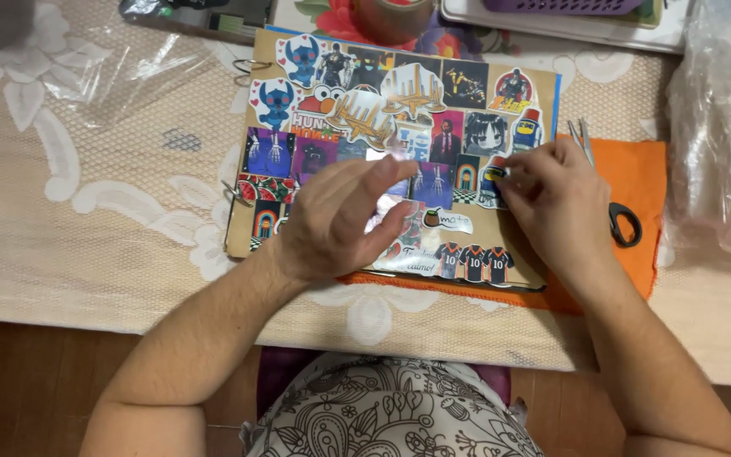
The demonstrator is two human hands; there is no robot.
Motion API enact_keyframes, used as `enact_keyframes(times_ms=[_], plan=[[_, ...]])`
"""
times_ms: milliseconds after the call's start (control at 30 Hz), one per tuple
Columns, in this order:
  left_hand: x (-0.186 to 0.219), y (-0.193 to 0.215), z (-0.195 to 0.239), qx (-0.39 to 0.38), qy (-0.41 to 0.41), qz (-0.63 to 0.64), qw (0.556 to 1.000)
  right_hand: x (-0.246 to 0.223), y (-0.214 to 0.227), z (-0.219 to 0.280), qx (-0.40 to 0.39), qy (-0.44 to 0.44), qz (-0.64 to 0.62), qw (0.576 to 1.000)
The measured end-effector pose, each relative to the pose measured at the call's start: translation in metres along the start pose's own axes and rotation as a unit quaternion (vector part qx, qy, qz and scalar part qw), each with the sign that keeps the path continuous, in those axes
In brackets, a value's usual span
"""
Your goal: The person arranges various stickers on a page in a binder. They use scissors to trim sticker edges and reposition items to fit the layout. The person closes the binder at the end.
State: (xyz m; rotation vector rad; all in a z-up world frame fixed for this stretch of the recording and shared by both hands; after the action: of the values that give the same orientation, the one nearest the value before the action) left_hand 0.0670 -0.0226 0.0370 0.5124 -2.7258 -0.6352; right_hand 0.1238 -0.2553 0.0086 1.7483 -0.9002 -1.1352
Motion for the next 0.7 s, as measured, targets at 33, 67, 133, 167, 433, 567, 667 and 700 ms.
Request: enact_keyframes(times_ms=[33,67,133,167,433,567,667,700], plan=[[0.0,-0.003,0.002,0.0,0.002,-0.007,1.0,0.0,-0.003,0.005,-0.001,0.007,-0.003,1.0],[0.0,-0.01,0.004,-0.025,0.004,0.003,1.0,-0.006,-0.01,0.008,-0.02,0.043,0.072,0.996],[0.0,-0.014,0.004,-0.047,0.01,0.004,0.999,-0.016,-0.012,0.008,-0.036,0.09,0.145,0.985],[0.003,-0.013,0.001,-0.052,0.004,0.024,0.998,-0.017,-0.013,0.004,-0.079,0.078,0.178,0.978],[0.009,-0.008,-0.001,-0.025,-0.019,0.032,0.999,-0.088,-0.017,-0.088,-0.101,0.183,0.048,0.977],[0.026,0.006,-0.005,0.033,-0.071,0.003,0.997,-0.103,-0.031,-0.134,-0.067,0.239,0.045,0.968],[0.044,0.013,-0.013,0.039,-0.136,0.013,0.99,-0.111,-0.057,-0.135,-0.167,0.228,0.05,0.958],[0.051,0.016,-0.014,0.044,-0.16,0.024,0.986,-0.113,-0.067,-0.13,-0.195,0.218,0.081,0.953]])
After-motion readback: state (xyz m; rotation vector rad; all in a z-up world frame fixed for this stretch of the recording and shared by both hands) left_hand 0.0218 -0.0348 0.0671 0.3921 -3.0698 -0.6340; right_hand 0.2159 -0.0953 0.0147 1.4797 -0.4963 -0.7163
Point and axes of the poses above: each hand's wrist, its own z-axis away from the middle knuckle, its own y-axis out of the back of the hand, x = y × z, the point moved 8 cm from there along -z, towards the middle knuckle, and after that the axes turned 1 degree about z, right-handed, at the moved point
